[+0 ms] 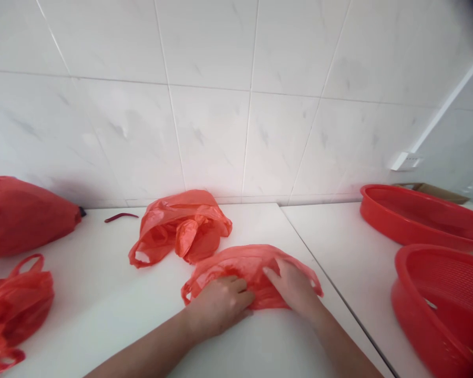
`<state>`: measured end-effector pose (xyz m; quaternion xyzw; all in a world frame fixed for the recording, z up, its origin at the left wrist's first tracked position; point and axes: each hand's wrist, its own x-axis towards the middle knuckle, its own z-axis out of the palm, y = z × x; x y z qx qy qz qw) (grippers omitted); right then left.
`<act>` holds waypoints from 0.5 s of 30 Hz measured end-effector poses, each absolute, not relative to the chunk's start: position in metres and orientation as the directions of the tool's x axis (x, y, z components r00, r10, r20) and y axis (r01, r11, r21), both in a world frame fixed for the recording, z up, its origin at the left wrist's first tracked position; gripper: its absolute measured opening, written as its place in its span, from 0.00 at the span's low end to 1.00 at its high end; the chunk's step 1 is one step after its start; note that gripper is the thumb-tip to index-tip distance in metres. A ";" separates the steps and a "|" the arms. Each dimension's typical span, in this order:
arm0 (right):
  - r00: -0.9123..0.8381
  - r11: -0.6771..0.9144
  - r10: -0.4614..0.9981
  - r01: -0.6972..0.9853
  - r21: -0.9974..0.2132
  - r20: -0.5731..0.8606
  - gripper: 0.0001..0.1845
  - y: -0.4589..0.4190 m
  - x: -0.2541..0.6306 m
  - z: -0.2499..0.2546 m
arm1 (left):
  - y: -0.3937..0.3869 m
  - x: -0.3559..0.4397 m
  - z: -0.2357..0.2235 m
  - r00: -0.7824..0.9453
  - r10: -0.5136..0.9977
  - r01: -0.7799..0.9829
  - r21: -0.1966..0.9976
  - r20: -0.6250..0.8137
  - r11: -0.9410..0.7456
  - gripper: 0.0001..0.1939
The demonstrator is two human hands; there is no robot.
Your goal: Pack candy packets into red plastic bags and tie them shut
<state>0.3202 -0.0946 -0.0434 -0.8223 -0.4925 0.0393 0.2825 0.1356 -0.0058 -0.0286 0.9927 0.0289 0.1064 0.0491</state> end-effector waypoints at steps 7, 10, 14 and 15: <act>0.531 -0.379 0.811 0.796 -0.472 0.244 0.14 -0.096 0.333 -0.046 | -0.012 0.130 -0.028 0.966 0.056 0.017 0.154 0.254 -0.988 0.16; 0.471 -0.337 0.841 0.841 -0.423 0.266 0.11 -0.097 0.326 -0.043 | -0.006 0.132 -0.031 0.920 0.156 0.111 0.141 0.361 -0.984 0.16; 0.394 -0.279 0.860 0.895 -0.349 0.323 0.10 -0.096 0.320 -0.042 | 0.006 0.135 -0.035 0.857 0.235 0.219 0.088 0.458 -0.972 0.11; 0.367 -0.255 0.873 0.905 -0.341 0.321 0.12 -0.096 0.319 -0.043 | 0.008 0.135 -0.036 0.846 0.264 0.254 0.086 0.464 -0.963 0.09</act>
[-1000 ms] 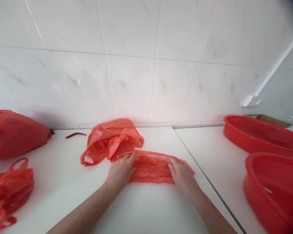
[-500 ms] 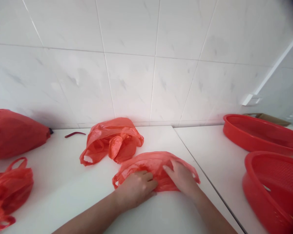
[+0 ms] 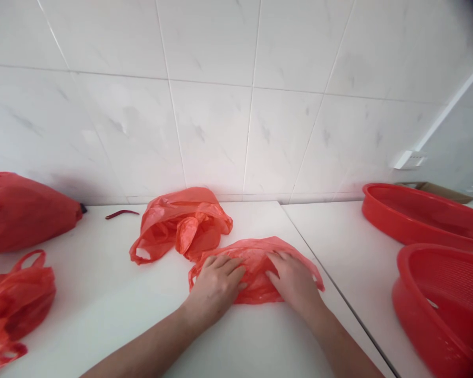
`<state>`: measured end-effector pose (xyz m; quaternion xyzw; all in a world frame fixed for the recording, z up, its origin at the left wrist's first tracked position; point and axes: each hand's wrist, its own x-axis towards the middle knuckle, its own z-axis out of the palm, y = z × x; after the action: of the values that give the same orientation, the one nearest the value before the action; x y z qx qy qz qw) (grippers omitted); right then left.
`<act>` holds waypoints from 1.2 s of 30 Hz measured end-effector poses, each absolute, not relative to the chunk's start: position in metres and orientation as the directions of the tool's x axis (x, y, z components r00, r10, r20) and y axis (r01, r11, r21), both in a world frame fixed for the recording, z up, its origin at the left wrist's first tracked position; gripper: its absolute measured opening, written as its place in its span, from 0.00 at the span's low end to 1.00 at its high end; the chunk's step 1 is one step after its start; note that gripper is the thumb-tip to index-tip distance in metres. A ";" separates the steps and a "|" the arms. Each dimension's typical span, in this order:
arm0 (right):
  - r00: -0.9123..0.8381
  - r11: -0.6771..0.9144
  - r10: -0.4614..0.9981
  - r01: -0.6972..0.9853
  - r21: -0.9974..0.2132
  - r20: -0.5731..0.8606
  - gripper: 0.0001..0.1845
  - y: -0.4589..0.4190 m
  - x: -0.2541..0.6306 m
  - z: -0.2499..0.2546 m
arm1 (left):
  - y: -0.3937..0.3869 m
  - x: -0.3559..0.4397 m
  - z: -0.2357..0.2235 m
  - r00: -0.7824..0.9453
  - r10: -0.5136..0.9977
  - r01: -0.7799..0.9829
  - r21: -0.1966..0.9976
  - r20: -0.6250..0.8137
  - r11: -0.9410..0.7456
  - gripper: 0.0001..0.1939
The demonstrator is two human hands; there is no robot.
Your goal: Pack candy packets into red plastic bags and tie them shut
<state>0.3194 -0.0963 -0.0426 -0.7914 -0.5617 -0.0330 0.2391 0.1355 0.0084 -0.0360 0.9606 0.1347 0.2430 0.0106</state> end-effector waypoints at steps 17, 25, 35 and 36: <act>0.536 0.246 0.822 -0.023 -0.969 0.196 0.15 -0.102 0.300 -0.018 | -0.005 0.133 -0.035 0.789 0.021 0.002 0.032 0.614 -0.999 0.08; 0.301 0.228 0.953 -0.784 -0.578 -0.034 0.14 -0.097 0.305 -0.019 | -0.009 0.137 -0.032 0.783 -0.045 -0.089 0.040 0.621 -0.995 0.10; 0.206 0.179 0.979 -0.841 -0.511 0.004 0.21 -0.099 0.305 -0.019 | -0.002 0.136 -0.039 0.827 -0.017 -0.081 0.090 0.561 -0.993 0.08; 0.196 0.174 0.981 -0.844 -0.507 0.010 0.22 -0.099 0.305 -0.019 | -0.002 0.135 -0.039 0.831 -0.013 -0.078 0.094 0.556 -0.992 0.09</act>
<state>0.3054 -0.0989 -0.0190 -0.2001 -0.1702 0.6107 0.7471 0.1355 -0.0017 -0.0391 0.9551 -0.0239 0.2899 0.0564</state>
